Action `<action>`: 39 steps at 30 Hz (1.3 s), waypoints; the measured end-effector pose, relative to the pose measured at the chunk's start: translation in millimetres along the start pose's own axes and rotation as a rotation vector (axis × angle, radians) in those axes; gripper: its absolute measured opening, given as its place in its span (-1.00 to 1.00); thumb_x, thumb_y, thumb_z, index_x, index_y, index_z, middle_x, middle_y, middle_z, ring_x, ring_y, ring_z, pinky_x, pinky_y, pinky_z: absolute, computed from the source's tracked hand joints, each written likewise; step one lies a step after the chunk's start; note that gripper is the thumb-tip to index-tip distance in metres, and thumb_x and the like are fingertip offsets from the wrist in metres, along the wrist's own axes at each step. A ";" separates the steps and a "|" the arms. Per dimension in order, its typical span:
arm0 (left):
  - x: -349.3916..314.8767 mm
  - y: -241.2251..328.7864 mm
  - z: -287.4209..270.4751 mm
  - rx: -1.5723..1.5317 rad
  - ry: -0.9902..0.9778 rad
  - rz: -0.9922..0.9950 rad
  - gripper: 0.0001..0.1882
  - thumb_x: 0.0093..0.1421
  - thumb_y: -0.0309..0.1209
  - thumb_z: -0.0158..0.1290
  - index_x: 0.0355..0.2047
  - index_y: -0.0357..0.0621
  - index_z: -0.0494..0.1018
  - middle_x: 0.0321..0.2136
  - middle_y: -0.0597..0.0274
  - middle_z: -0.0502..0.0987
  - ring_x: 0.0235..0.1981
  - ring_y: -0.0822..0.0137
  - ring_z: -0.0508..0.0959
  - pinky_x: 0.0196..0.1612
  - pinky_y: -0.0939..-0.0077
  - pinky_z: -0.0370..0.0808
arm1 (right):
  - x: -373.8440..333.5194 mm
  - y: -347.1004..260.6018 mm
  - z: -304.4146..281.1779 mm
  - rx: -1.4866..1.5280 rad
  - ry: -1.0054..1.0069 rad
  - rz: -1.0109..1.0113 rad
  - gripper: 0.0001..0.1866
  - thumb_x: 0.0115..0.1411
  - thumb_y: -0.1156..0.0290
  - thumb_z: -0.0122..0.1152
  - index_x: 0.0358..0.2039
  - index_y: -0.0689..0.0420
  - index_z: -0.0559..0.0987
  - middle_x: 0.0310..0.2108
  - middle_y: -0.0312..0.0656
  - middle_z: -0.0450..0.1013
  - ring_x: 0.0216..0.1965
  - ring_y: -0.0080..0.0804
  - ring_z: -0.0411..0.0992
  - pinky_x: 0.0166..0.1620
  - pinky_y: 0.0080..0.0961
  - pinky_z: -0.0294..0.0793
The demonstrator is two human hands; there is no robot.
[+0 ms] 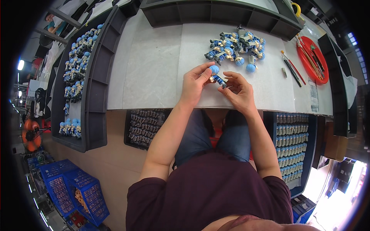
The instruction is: The person assembles small blue and white figurines by hand. They pick up a figurine from a tray, attach a small red piece to its head, and place the completed item into a gray bin. This process is repeated for multiple figurines.
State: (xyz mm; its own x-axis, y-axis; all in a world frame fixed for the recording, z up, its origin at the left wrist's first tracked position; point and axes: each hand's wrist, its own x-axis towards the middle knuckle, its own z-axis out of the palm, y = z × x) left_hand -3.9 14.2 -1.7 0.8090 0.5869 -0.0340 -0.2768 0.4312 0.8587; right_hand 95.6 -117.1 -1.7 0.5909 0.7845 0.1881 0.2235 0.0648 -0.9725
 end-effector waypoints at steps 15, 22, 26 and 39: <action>-1.6 -3.7 4.0 0.168 -0.028 0.098 -0.68 0.15 -0.57 -0.03 -0.05 -0.31 0.37 -0.19 0.16 0.48 -0.19 0.46 0.46 -0.06 0.56 0.37 | 0.5 6.6 0.1 0.003 0.088 -0.075 -0.56 -0.12 0.72 0.13 -0.14 0.25 0.43 -0.35 -0.20 0.41 -0.31 -0.56 0.41 -0.33 -0.66 0.46; 0.3 -3.3 -0.1 0.083 -0.050 0.080 -0.65 0.16 -0.58 -0.06 -0.01 -0.30 0.31 -0.14 0.10 0.47 -0.14 0.41 0.45 -0.03 0.53 0.36 | 1.7 4.8 1.1 0.003 0.084 -0.074 -0.60 -0.09 0.73 0.09 -0.15 0.24 0.44 -0.31 -0.20 0.43 -0.32 -0.56 0.41 -0.35 -0.67 0.44; 2.6 -4.7 -2.2 0.061 -0.077 0.084 -0.65 0.17 -0.57 -0.08 -0.01 -0.29 0.31 -0.13 0.08 0.46 -0.14 0.39 0.46 -0.03 0.49 0.37 | 1.8 3.3 0.0 -0.019 0.078 -0.049 -0.62 -0.03 0.74 -0.02 -0.14 0.25 0.43 -0.26 -0.17 0.44 -0.31 -0.56 0.41 -0.31 -0.65 0.44; -0.3 -0.7 -1.3 0.062 -0.092 0.077 -0.66 0.18 -0.62 -0.15 0.00 -0.28 0.31 -0.08 0.07 0.43 -0.10 0.36 0.45 -0.04 0.46 0.40 | -0.4 -0.9 0.3 0.149 0.075 0.045 -0.76 0.15 0.53 -0.01 -0.15 0.29 0.43 -0.30 -0.15 0.46 -0.32 -0.53 0.41 -0.29 -0.61 0.44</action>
State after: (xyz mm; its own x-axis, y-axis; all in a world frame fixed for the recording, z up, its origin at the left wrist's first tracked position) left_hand -4.6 14.6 -3.0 0.8316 0.5498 0.0780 -0.3098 0.3428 0.8869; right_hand 95.0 -117.3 -0.9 0.6551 0.7407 0.1486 0.0814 0.1264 -0.9886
